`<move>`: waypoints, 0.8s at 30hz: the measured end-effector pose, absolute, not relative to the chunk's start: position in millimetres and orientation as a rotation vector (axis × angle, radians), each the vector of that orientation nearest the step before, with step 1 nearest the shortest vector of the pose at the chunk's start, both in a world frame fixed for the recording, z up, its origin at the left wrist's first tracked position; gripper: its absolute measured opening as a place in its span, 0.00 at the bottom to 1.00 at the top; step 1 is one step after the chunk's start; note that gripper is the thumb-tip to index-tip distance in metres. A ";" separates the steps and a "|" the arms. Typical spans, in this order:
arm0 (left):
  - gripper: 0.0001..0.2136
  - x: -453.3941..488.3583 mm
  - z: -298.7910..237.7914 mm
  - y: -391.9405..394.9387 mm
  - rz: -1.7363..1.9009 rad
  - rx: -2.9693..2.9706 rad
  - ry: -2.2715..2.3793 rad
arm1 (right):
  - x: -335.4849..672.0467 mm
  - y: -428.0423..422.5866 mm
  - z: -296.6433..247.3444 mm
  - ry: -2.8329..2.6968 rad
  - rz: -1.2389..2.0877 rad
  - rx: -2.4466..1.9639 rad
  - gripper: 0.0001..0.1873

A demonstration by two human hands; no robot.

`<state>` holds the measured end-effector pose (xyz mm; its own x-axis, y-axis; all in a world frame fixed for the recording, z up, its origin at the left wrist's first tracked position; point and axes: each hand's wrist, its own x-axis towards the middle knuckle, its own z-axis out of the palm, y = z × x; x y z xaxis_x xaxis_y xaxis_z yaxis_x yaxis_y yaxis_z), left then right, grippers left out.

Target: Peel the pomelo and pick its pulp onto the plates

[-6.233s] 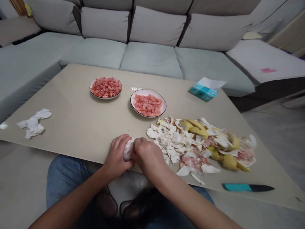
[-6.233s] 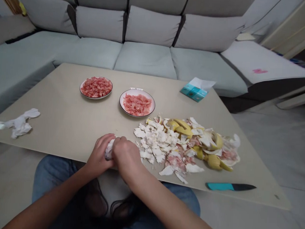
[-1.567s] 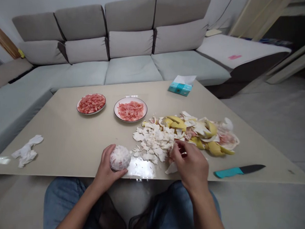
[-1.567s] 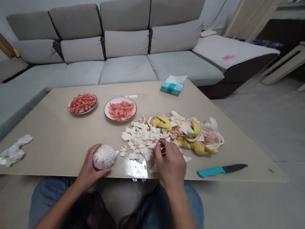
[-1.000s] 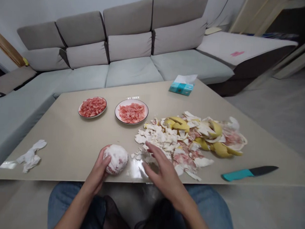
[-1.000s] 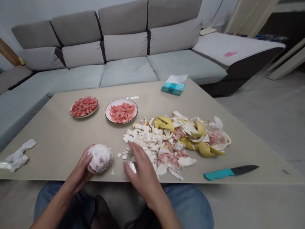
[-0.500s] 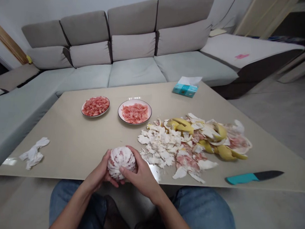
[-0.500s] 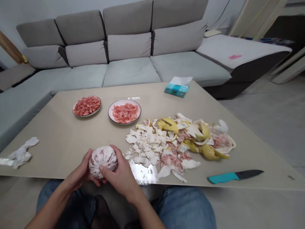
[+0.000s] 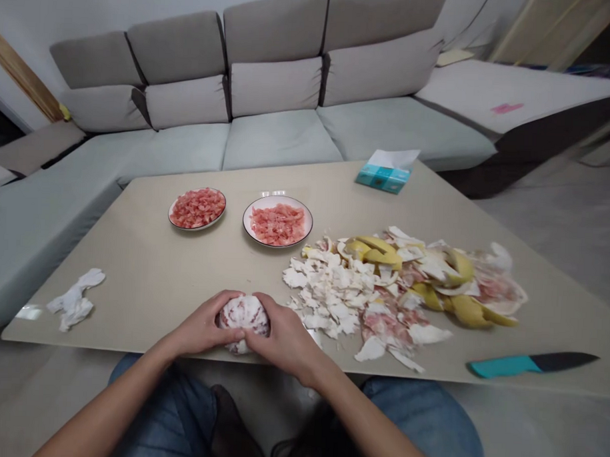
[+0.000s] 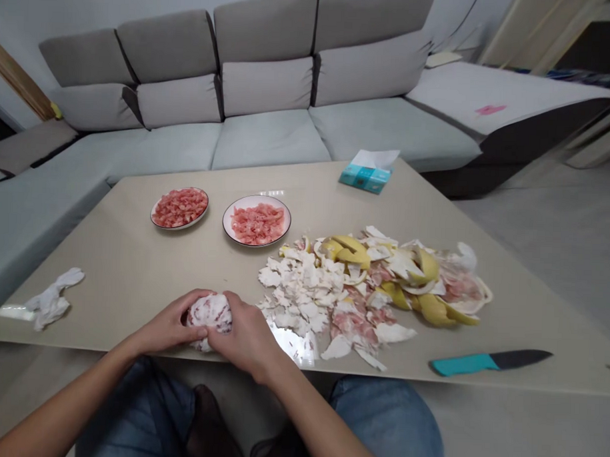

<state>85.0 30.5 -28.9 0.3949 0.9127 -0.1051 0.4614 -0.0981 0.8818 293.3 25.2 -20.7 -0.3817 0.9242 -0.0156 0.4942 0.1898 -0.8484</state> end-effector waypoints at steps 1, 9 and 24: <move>0.30 84.0 -31.5 31.7 0.608 1.733 1.206 | 293.3 27.1 -20.2 -2.007 1.079 -1.334 0.24; 0.27 88.4 -44.3 31.0 0.652 1.876 1.290 | 285.0 32.6 -23.7 -2.082 1.024 -1.392 0.23; 0.30 85.5 7.7 34.5 0.340 2.046 1.183 | 281.9 15.3 -11.3 -2.180 0.947 -1.463 0.35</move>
